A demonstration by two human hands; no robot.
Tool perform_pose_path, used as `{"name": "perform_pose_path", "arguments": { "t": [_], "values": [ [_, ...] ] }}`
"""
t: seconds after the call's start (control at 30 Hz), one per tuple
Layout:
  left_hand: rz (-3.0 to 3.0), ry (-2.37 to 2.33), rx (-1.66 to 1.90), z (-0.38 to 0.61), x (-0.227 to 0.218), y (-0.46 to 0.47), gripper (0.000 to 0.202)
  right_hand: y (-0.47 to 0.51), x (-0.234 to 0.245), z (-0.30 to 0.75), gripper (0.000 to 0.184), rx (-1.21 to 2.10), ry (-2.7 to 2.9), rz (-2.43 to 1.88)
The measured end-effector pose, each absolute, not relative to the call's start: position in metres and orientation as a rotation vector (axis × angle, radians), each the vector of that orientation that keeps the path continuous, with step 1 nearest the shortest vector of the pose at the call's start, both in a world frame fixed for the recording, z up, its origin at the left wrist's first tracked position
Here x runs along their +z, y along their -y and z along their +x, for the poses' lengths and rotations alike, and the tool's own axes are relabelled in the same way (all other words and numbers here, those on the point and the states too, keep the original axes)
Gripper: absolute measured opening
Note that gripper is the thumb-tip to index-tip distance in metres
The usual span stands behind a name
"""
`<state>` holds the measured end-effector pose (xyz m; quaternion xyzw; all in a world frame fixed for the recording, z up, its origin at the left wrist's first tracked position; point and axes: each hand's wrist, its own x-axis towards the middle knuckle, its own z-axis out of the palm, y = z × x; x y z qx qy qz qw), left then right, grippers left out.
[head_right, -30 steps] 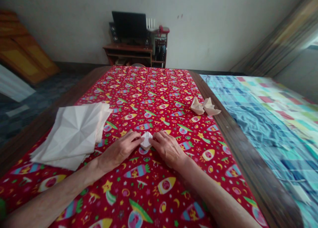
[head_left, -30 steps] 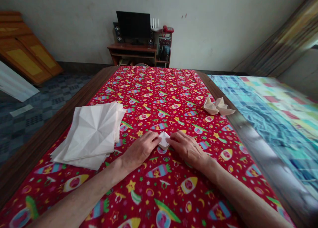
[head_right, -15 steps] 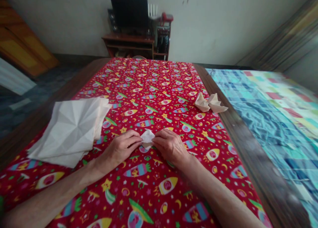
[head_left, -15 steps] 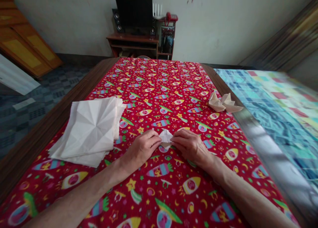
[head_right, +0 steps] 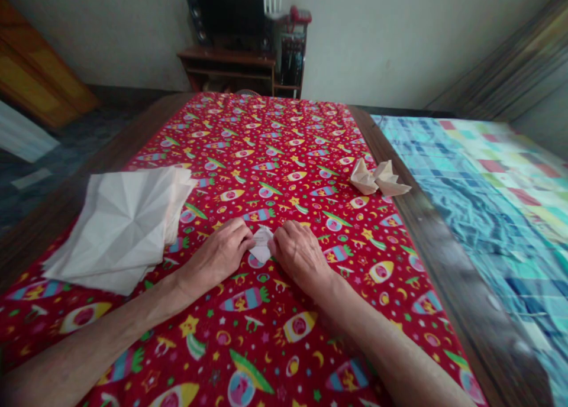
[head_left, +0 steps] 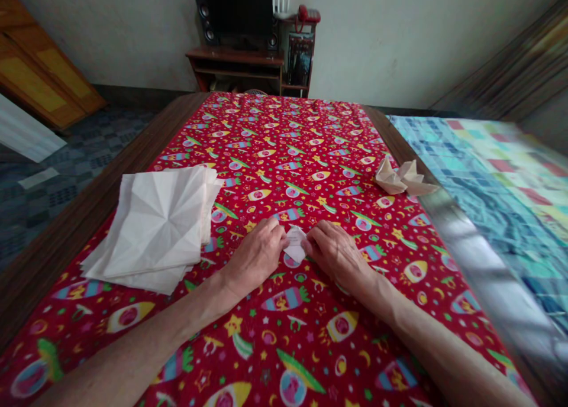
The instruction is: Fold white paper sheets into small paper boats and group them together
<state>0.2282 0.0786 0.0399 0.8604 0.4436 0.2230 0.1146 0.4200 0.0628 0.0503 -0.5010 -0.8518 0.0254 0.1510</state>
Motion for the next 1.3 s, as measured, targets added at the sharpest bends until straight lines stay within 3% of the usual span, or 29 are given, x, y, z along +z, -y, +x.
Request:
{"name": "perform_pose_path", "arguments": {
  "t": [0.17,0.7,0.9,1.03,1.2,1.3],
  "values": [
    [2.473,-1.374,0.631,0.232,0.04,-0.082,0.023,-0.067,0.058,0.417,0.022,0.114,2.45,-1.56],
    [2.395,-1.399,0.757,0.207,0.034,-0.076,0.016,-0.057,0.049,0.431,0.01,0.424,2.23,-1.304],
    [2.434,-1.331,0.78,0.22,0.049,-0.061,0.027,-0.049,0.046,0.411,0.021,0.568,1.884,-1.39],
    [2.383,-1.294,0.943,0.233,0.049,-0.054,0.018,-0.045,0.048,0.396,0.019,0.733,1.774,-1.457],
    [2.573,-1.26,1.073,0.225,0.053,-0.064,0.013,-0.045,0.054,0.398,0.034,0.95,1.92,-1.417],
    [2.833,-1.237,0.896,0.218,0.065,-0.068,0.013,-0.046,0.058,0.409,0.029,0.78,1.94,-1.358]
  ]
}}
